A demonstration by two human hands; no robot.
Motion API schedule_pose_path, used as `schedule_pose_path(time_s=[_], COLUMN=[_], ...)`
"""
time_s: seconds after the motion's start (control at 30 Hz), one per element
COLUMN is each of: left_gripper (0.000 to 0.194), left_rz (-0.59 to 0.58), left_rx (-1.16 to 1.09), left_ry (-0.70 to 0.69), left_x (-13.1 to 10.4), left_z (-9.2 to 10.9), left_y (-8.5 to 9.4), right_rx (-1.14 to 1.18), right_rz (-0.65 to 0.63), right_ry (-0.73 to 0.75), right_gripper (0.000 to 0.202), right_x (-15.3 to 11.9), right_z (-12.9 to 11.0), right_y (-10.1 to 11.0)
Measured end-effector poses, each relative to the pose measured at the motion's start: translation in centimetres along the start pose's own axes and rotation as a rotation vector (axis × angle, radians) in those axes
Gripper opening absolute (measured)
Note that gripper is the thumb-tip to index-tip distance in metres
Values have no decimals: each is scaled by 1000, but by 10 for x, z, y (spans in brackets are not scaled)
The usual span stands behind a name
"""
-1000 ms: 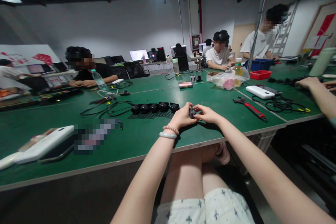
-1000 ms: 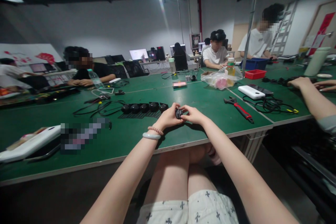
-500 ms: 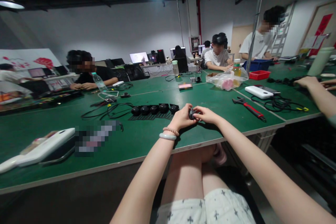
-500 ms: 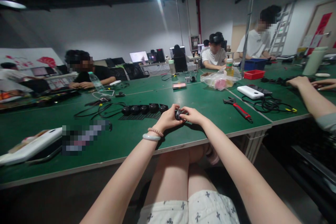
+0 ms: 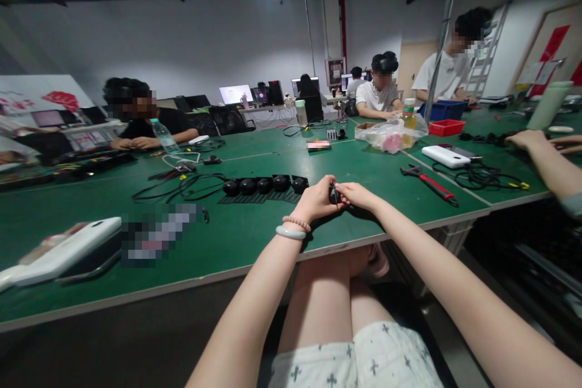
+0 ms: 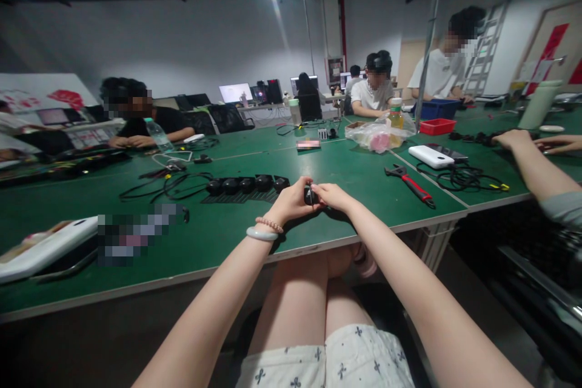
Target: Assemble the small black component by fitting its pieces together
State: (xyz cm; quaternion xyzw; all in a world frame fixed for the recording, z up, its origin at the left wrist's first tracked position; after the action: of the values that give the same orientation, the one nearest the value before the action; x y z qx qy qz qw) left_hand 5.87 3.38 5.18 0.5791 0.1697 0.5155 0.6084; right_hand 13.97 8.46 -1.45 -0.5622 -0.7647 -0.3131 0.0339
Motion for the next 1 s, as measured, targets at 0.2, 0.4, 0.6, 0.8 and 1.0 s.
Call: schedule_pose_path(time_s=[0.2, 0.4, 0.6, 0.8, 1.0], left_gripper=[60, 59, 58, 50, 52], left_rz=[6, 27, 6, -20, -1], left_rx=[-9, 2, -7, -31, 2], left_ry=[-6, 10, 25, 11, 18], left_x=[0, 2, 2, 0, -2], left_z=[2, -7, -10, -7, -10], left_y=[1, 1, 0, 1, 2], right_rx=[22, 218, 257, 230, 194], right_rz=[20, 118, 4, -11, -9], right_ry=[-63, -38, 188, 214, 210], right_gripper=[55, 38, 51, 44, 39], right_x=[-3, -3, -7, -5, -5], right_z=[1, 1, -29, -27, -25], right_y=[2, 9, 5, 2, 0])
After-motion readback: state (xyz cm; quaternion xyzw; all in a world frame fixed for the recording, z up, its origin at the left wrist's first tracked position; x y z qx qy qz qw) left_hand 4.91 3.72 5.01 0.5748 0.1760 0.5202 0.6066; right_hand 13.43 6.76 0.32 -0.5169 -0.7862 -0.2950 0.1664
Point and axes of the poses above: each hand's wrist, its own x-axis towards the middle knuckle, its own y-axis out of the back of the hand, z = x × y, the point moved 9 cm from there along x, towards the middle knuckle, and after that the axes turned 11 degrees about y, right-handed, at the moved point
